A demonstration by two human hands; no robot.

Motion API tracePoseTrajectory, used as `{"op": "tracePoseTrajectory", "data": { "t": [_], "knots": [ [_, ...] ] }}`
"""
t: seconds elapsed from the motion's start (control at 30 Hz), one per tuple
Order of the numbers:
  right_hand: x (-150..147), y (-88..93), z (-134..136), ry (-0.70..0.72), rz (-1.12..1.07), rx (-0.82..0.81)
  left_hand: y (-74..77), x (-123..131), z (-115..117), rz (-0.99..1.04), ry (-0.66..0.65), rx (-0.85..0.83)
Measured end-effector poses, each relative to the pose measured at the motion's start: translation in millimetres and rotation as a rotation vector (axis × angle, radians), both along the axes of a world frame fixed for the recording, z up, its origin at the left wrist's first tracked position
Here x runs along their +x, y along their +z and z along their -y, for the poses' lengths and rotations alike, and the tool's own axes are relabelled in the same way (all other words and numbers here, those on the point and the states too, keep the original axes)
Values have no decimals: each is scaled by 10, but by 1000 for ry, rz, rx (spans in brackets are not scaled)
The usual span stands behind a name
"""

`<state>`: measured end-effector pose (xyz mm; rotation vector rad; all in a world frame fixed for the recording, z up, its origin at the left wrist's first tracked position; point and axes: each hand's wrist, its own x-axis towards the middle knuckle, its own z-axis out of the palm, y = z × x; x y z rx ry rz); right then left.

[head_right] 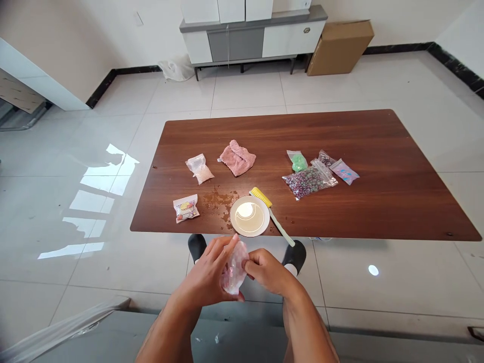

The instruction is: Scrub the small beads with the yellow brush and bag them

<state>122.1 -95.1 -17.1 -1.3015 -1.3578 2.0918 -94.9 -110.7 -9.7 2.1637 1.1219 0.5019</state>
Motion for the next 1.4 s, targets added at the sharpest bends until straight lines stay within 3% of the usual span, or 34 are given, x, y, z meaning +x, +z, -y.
{"op": "tracePoseTrajectory", "data": {
  "t": [0.33,0.57,0.73,0.87,0.97,1.07,1.13,1.27,1.4],
  "knots": [
    [134,119,-25,135,61,76,-44,60,38,346,-85,-418],
    [152,78,3,147,142,72,-12,15,38,383,100,-372],
    [239,104,-15,40,122,39,-20,47,18,311,79,-425],
    [244,123,-31,-167,13,-11,5,62,-10,302,124,-469],
    [175,116,-40,-501,-116,-15,19,86,-2,296,171,-407],
    [73,104,-54,-884,-270,2,27,162,17,261,127,-289],
    [13,97,-67,-1060,-351,-5,29,234,20,222,87,-239],
    [-27,123,-77,-1260,-441,-23,15,349,6,139,101,-188],
    [-31,245,-27,-1377,-483,59,-13,390,3,109,90,-142]
  ]
}}
